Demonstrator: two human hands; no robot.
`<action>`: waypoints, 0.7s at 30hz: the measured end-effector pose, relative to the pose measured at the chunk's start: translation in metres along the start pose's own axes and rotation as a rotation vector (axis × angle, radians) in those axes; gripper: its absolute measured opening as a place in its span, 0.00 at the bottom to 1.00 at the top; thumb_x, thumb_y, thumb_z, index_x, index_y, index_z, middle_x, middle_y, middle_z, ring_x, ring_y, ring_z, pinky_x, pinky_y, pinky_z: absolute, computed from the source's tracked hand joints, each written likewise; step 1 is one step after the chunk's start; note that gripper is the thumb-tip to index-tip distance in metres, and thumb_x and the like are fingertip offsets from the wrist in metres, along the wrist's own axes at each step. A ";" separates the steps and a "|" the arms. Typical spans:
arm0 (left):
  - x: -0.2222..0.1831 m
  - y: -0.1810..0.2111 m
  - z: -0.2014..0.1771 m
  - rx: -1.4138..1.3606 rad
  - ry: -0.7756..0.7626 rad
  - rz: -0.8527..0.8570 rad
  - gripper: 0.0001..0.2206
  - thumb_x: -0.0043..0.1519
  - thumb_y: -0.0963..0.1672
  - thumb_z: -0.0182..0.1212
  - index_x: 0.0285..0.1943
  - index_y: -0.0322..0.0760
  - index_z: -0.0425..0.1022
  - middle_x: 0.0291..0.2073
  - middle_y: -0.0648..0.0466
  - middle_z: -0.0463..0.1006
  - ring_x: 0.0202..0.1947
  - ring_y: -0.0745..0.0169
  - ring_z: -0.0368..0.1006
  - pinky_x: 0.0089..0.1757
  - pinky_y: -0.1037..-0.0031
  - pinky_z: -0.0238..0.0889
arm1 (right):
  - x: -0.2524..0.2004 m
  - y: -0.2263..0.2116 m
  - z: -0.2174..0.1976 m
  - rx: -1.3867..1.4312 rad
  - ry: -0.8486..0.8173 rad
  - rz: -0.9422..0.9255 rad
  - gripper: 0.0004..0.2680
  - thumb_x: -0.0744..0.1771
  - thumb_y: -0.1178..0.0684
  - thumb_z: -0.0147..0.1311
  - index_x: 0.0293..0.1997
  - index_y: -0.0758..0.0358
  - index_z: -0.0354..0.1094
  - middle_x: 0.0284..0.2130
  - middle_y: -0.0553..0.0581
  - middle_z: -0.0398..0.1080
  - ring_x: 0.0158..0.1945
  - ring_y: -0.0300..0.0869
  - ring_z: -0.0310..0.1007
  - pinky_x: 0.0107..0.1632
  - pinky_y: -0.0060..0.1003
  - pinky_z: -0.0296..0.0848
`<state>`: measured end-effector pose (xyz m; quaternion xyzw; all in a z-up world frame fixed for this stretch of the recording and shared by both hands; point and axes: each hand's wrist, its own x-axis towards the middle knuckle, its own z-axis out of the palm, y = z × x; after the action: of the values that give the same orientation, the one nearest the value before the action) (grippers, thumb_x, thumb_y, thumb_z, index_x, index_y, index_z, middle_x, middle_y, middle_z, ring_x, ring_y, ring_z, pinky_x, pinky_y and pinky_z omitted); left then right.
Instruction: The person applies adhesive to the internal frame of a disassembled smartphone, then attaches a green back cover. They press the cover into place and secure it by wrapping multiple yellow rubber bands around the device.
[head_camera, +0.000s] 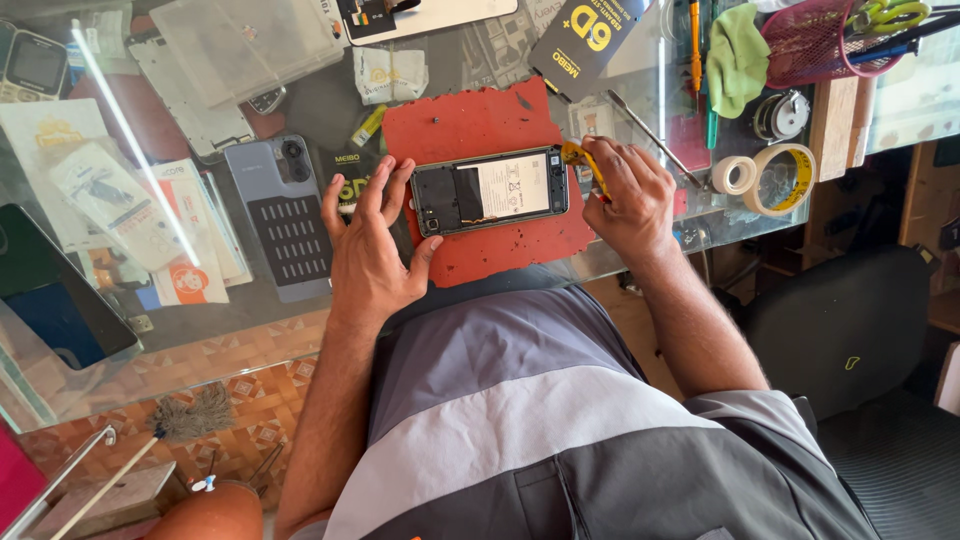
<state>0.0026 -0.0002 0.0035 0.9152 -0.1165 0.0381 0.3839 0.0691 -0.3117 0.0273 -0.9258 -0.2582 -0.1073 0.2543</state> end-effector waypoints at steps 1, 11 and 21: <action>0.000 0.000 0.000 0.001 0.003 -0.001 0.38 0.67 0.49 0.66 0.77 0.29 0.43 0.72 0.47 0.69 0.75 0.52 0.61 0.71 0.45 0.30 | 0.001 -0.001 0.001 0.003 -0.003 -0.006 0.22 0.54 0.68 0.52 0.54 0.72 0.68 0.47 0.65 0.75 0.41 0.53 0.76 0.46 0.44 0.75; 0.000 0.002 -0.002 -0.013 0.012 -0.002 0.38 0.66 0.48 0.67 0.77 0.29 0.44 0.72 0.48 0.69 0.74 0.53 0.63 0.71 0.45 0.32 | 0.008 -0.010 0.010 0.027 -0.023 -0.048 0.22 0.55 0.70 0.54 0.54 0.71 0.68 0.47 0.64 0.75 0.43 0.53 0.77 0.46 0.44 0.76; -0.001 0.000 -0.001 -0.015 0.013 -0.019 0.39 0.64 0.47 0.68 0.77 0.30 0.45 0.72 0.50 0.69 0.74 0.54 0.63 0.71 0.46 0.31 | 0.017 -0.019 0.018 0.049 -0.070 -0.098 0.23 0.55 0.69 0.56 0.56 0.70 0.67 0.48 0.63 0.75 0.41 0.53 0.77 0.44 0.43 0.76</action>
<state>0.0016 0.0004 0.0039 0.9130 -0.1055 0.0397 0.3921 0.0744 -0.2813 0.0252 -0.9088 -0.3145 -0.0808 0.2620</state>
